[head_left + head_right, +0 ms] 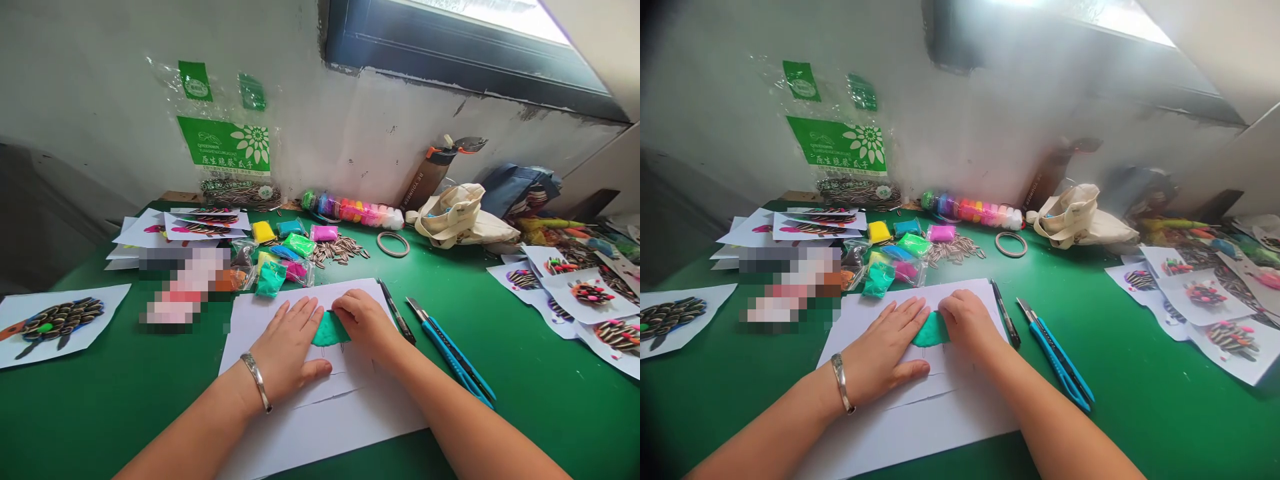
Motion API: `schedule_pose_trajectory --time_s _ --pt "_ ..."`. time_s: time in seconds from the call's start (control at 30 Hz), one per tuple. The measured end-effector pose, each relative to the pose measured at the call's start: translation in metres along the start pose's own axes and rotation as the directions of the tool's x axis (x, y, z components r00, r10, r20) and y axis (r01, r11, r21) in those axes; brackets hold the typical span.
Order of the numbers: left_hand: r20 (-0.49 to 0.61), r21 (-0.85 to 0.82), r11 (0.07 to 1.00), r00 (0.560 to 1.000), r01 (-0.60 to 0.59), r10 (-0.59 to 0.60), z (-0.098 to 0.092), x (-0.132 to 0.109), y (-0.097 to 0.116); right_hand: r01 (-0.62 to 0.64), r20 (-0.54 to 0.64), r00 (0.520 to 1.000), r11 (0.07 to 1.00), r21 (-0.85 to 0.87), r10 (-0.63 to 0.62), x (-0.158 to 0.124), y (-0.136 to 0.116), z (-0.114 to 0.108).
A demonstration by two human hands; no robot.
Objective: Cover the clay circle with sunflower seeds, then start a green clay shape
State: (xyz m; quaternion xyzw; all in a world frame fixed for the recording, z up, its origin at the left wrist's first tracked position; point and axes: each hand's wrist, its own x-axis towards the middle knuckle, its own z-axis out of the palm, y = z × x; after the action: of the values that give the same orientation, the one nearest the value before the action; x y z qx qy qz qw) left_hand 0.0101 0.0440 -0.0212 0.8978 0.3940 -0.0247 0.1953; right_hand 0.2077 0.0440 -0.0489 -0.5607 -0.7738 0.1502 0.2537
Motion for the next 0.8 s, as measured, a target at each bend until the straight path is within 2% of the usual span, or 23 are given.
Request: schedule_pose_trajectory --time_s 0.13,0.23,0.43,0.57,0.8 --pt "-0.017 0.005 1.0 1.0 -0.003 0.003 0.003 0.0 -0.002 -0.022 -0.015 1.0 1.0 0.003 0.022 0.002 0.001 -0.001" --pt "-0.046 0.01 1.0 0.999 -0.022 0.023 0.005 0.0 -0.003 0.024 0.004 1.0 1.0 -0.003 -0.024 0.003 0.003 0.0" --pt "-0.028 0.014 1.0 0.999 -0.014 0.015 0.003 0.001 -0.002 0.063 0.002 0.998 0.997 -0.039 -0.063 0.008 0.003 -0.001" --pt "-0.029 0.016 1.0 1.0 -0.01 0.011 0.002 0.001 -0.001 0.111 0.035 0.993 0.994 -0.003 -0.111 0.01 0.005 -0.002" --pt "0.016 0.013 1.0 1.0 0.012 -0.012 -0.002 0.001 0.001 0.019 -0.018 1.0 0.998 -0.06 -0.02 -0.003 0.01 -0.009"
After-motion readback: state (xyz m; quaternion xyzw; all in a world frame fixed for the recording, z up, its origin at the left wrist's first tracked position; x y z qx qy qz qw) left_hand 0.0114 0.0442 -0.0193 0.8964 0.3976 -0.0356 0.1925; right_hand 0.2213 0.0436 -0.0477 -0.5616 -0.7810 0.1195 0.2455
